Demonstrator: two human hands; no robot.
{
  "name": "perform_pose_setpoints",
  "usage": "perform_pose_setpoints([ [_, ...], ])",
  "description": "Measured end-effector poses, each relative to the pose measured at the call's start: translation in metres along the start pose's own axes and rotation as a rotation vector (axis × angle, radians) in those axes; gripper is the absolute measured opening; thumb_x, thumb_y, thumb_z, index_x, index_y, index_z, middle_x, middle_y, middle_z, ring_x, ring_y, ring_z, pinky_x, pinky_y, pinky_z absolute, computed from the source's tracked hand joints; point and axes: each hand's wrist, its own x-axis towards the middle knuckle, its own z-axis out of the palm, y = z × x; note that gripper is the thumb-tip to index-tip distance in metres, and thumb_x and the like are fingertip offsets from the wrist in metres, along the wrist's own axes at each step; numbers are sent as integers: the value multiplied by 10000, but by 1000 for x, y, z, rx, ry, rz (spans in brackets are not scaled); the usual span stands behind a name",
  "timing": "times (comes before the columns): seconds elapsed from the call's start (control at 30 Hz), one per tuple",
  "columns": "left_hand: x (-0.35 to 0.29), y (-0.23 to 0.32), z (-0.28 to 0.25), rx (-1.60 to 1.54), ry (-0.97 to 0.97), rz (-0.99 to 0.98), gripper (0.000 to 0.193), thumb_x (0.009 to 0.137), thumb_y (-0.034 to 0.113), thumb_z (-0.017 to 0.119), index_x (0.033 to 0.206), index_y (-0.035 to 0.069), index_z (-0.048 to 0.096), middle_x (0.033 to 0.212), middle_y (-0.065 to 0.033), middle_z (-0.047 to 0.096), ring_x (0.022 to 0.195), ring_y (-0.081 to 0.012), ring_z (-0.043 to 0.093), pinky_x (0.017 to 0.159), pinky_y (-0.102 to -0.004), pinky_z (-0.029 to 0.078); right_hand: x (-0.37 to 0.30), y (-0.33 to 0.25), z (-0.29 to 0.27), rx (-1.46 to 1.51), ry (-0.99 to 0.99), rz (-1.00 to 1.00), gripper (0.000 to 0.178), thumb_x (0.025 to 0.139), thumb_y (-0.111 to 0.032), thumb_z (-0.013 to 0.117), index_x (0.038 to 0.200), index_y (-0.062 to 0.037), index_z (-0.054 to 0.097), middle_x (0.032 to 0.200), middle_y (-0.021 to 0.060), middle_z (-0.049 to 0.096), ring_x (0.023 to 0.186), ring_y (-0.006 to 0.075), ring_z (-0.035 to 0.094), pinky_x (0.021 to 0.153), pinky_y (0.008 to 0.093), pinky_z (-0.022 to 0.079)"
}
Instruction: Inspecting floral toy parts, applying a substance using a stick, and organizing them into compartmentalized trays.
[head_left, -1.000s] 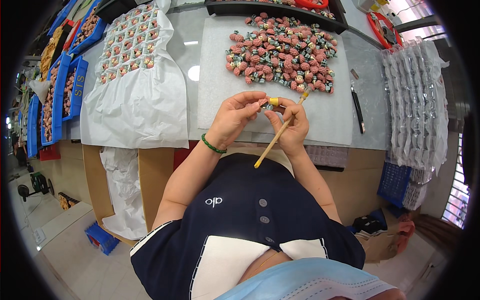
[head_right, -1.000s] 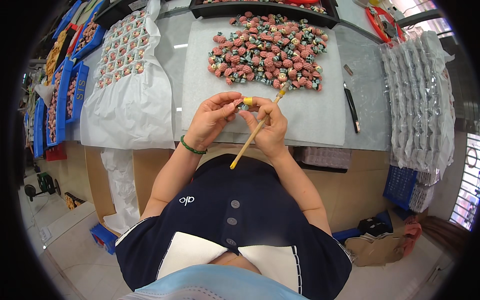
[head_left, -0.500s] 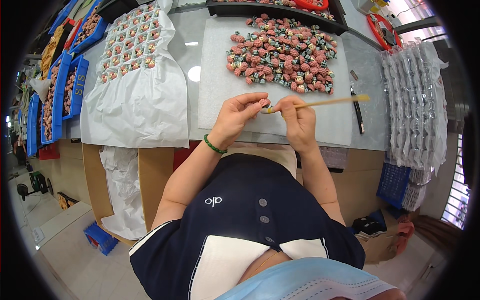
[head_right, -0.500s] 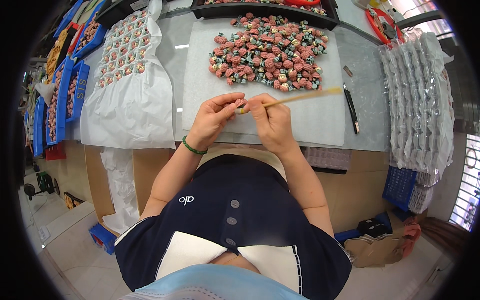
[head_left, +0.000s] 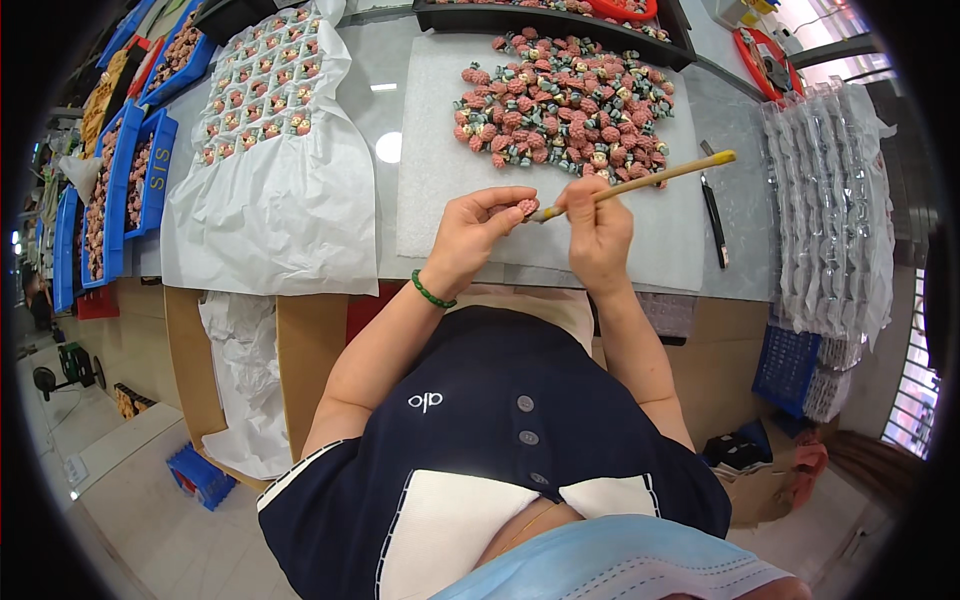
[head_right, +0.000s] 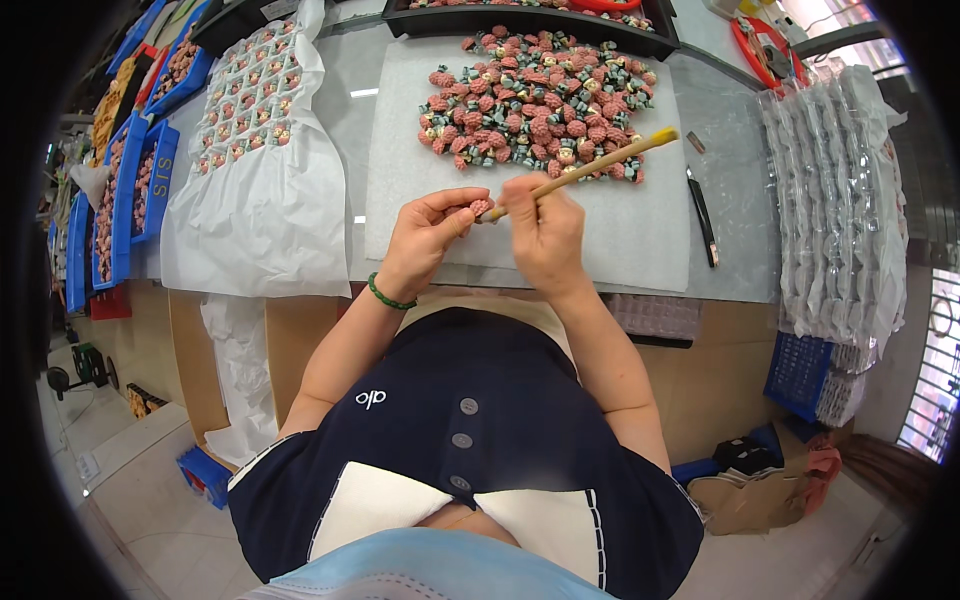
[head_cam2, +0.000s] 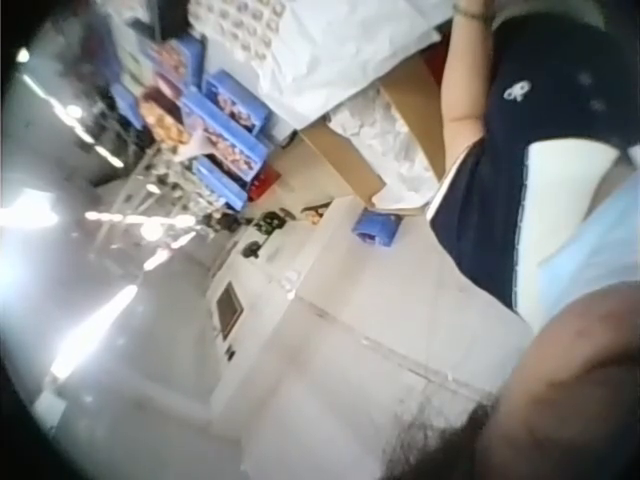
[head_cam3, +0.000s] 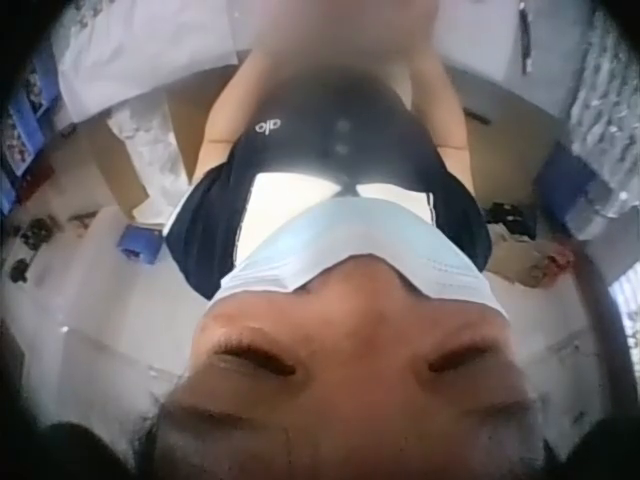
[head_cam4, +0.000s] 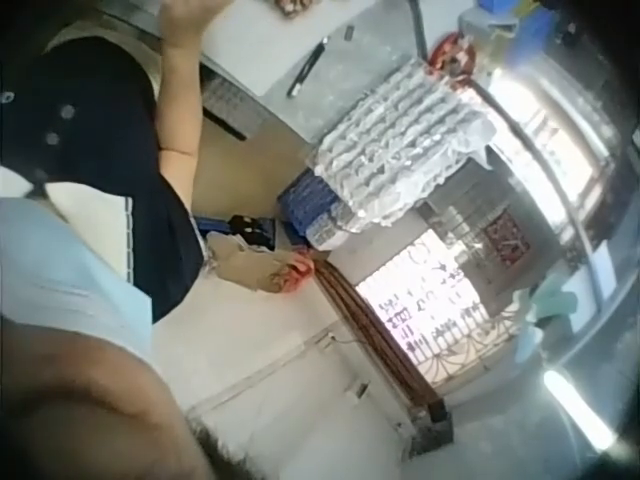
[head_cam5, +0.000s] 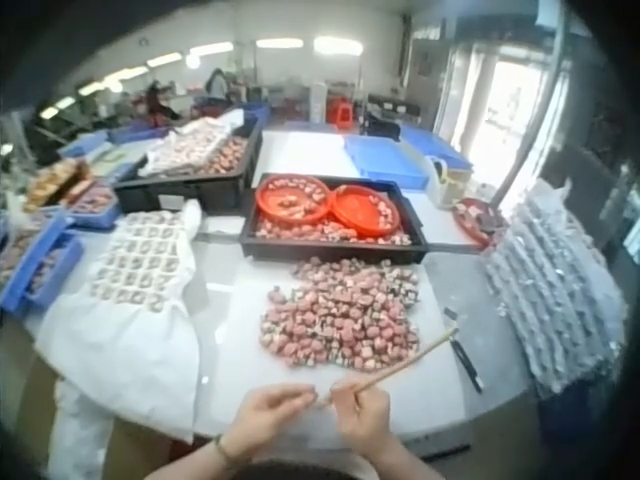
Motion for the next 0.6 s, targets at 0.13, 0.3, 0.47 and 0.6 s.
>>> perform_pose_setpoints([
  [0.13, 1, 1, -7, 11, -37, -11, 265, 833, 22, 519, 1090, -45, 527, 999, -101, 594, 847, -93, 546, 719, -198, 423, 9, 10, -1, -139, 0, -300, 183, 902, -139, 448, 800, -9, 528, 701, 45, 529, 569, 99, 461, 526, 213, 378],
  [0.3, 3, 1, -9, -267, -88, -66, 286, 823, 41, 539, 1096, -44, 523, 994, -82, 591, 776, -63, 491, 677, -189, 393, -9, 9, -8, 281, 16, 4, 101, 888, -119, 472, 910, -32, 519, 764, 68, 554, 669, 126, 522, 600, 229, 424],
  [0.47, 6, -6, -6, -323, -125, -104, 297, 823, 34, 533, 1111, -36, 511, 1034, -88, 574, 814, -76, 503, 699, -205, 395, -17, 20, -1, 120, -93, -243, 166, 765, 20, 615, 879, -17, 500, 892, 93, 575, 783, 144, 563, 712, 254, 459],
  [0.6, 10, 7, -3, -400, -144, -116, 352, 838, 20, 493, 1186, -7, 452, 1172, -115, 500, 938, -124, 526, 771, -232, 409, -14, 10, -6, 212, -69, 10, 171, 744, 25, 640, 828, -9, 495, 868, 85, 576, 765, 128, 565, 683, 231, 463],
])
